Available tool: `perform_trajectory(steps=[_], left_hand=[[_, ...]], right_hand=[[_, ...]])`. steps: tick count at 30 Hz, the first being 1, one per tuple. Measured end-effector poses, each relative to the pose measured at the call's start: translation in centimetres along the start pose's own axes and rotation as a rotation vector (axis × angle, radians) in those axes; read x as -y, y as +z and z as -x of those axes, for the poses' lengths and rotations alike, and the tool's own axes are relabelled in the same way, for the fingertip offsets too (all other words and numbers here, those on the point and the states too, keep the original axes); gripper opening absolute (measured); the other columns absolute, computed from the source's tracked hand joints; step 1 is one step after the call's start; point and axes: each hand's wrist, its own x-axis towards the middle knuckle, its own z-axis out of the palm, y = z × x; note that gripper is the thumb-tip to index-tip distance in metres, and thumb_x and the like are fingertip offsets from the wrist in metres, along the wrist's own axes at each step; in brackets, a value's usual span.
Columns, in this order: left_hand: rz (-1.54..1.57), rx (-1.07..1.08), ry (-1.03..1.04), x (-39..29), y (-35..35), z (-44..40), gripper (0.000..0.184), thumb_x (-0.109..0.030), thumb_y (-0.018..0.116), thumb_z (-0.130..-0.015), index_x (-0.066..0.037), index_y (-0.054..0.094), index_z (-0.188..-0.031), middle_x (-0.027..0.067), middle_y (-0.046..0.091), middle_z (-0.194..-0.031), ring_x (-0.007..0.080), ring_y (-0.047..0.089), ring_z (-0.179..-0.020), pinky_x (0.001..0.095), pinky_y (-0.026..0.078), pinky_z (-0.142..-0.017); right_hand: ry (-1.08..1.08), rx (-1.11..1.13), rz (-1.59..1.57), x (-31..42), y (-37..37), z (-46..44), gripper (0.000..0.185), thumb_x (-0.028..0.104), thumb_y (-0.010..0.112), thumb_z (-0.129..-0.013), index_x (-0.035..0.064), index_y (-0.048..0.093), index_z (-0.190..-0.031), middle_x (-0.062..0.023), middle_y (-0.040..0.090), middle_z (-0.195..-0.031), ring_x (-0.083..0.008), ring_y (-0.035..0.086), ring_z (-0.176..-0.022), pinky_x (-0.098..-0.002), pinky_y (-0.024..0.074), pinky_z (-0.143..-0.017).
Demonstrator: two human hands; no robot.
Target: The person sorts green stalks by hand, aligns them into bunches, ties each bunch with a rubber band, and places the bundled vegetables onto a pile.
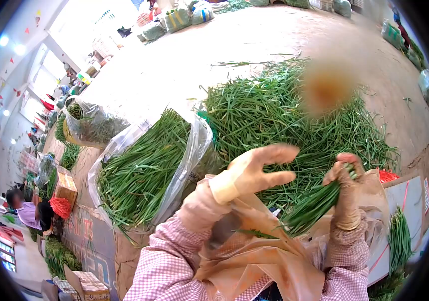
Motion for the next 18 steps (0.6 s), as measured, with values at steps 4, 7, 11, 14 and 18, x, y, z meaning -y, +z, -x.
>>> perform_trajectory(steps=[4, 7, 11, 14, 18], left_hand=[[0.779, 0.205, -0.077, -1.3, 5.7, -2.4, 0.092, -0.027, 0.076, -0.075, -0.007, 0.024, -0.148, 0.0107, 0.04, -0.143, 0.0206, 0.037, -0.132, 0.0364, 0.032, -0.109], [0.943, 0.259, -0.081, 0.1, 9.7, -2.2, 0.089, -0.023, 0.078, -0.071, -0.004, 0.03, -0.144, 0.0047, 0.045, -0.133, 0.0172, 0.039, -0.126, 0.0331, 0.027, -0.109], [0.531, 0.318, -0.314, -1.0, 8.5, -1.4, 0.074, -0.021, 0.079, -0.071, -0.003, 0.043, -0.134, 0.005, 0.057, -0.116, 0.0161, 0.053, -0.106, 0.0297, 0.042, -0.094], [0.529, 0.353, -0.44, 0.9, 9.3, -0.9, 0.06, -0.019, 0.078, -0.074, -0.001, 0.05, -0.124, 0.0033, 0.06, -0.104, 0.0151, 0.058, -0.091, 0.0275, 0.047, -0.08], [0.651, 0.24, -0.493, -0.4, 10.1, -0.6, 0.038, -0.011, 0.068, -0.082, -0.007, 0.057, -0.117, 0.0065, 0.058, -0.103, 0.0186, 0.056, -0.089, 0.0311, 0.048, -0.076]], right_hand=[[0.032, 0.024, 0.042, -0.4, 3.3, 1.3, 0.009, 0.002, 0.062, -0.088, 0.002, 0.058, -0.096, -0.0027, 0.057, -0.077, -0.011, 0.054, -0.063, -0.0257, 0.048, -0.059], [-0.13, 0.032, 0.226, -0.4, 3.1, 2.0, 0.012, 0.0, 0.065, -0.086, 0.0013, 0.057, -0.095, -0.0042, 0.059, -0.083, -0.0104, 0.055, -0.07, -0.0252, 0.0479, -0.065], [-0.221, 0.176, 0.489, -0.7, 1.2, 2.2, 0.01, 0.004, 0.067, -0.085, 0.001, 0.058, -0.088, -0.0059, 0.062, -0.079, -0.0153, 0.057, -0.069, -0.0301, 0.0486, -0.065], [-0.497, 0.286, 1.05, 0.9, 1.6, 1.3, 0.01, 0.008, 0.067, -0.082, 0.0008, 0.061, -0.08, -0.016, 0.061, -0.073, -0.0327, 0.06, -0.068, -0.0384, 0.0476, -0.061], [-0.248, -0.064, 0.521, 1.9, -1.2, -1.2, 0.023, 0.017, 0.052, -0.097, 0.0003, 0.061, -0.083, -0.0087, 0.063, -0.068, -0.0209, 0.061, -0.061, -0.0318, 0.0465, -0.056]])
